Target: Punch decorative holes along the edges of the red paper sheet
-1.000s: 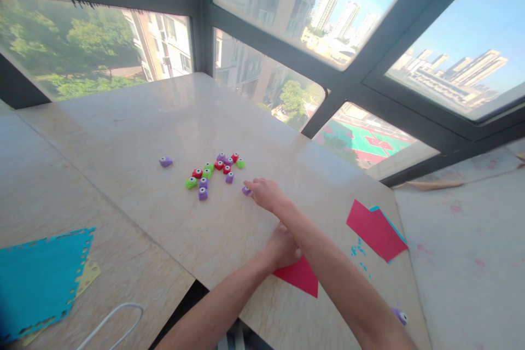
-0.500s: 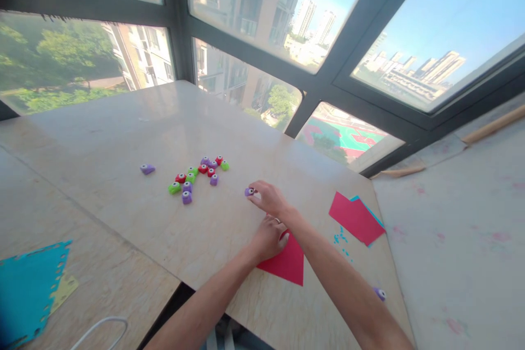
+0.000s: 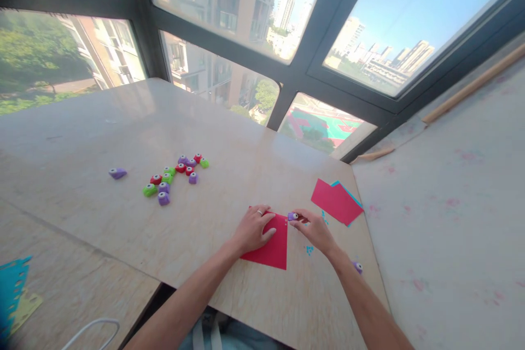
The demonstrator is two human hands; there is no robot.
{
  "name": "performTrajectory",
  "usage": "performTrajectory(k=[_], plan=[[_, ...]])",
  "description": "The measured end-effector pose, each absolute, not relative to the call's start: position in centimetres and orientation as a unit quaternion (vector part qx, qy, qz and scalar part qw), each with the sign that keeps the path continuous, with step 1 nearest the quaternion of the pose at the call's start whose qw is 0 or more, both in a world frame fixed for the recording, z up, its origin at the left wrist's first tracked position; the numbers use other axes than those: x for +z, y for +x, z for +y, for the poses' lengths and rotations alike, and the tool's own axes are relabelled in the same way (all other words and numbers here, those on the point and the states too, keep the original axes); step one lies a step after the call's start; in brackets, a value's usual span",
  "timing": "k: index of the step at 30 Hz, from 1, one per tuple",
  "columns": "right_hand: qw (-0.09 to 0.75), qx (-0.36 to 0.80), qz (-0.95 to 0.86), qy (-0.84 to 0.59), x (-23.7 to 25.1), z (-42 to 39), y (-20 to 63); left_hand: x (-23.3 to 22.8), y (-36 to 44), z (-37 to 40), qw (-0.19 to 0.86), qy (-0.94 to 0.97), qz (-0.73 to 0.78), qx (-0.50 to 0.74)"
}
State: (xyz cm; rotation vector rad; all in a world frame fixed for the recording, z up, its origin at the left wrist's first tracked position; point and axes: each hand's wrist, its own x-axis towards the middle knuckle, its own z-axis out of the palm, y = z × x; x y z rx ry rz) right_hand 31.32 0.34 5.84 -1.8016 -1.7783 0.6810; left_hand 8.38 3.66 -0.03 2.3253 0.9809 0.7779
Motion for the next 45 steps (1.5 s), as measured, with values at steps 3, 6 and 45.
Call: performTrajectory(k=[3,6,45], plan=[[0.249,0.252,-0.656,-0.667,4.4,-1.2,32.1,0.2,8.3,3.6,0.238,0.869,0.346,0.261],[0.263,0.249,-0.651,-0.668,3.4,-1.9,32.4,0.6,8.2,3.6,0.230,0.888,0.318,0.241],[0.364,0.207,-0.652,-0.632,0.3,-2.7,32.1,3.3,11.3,7.5,0.246,0.890,0.383,0.040]])
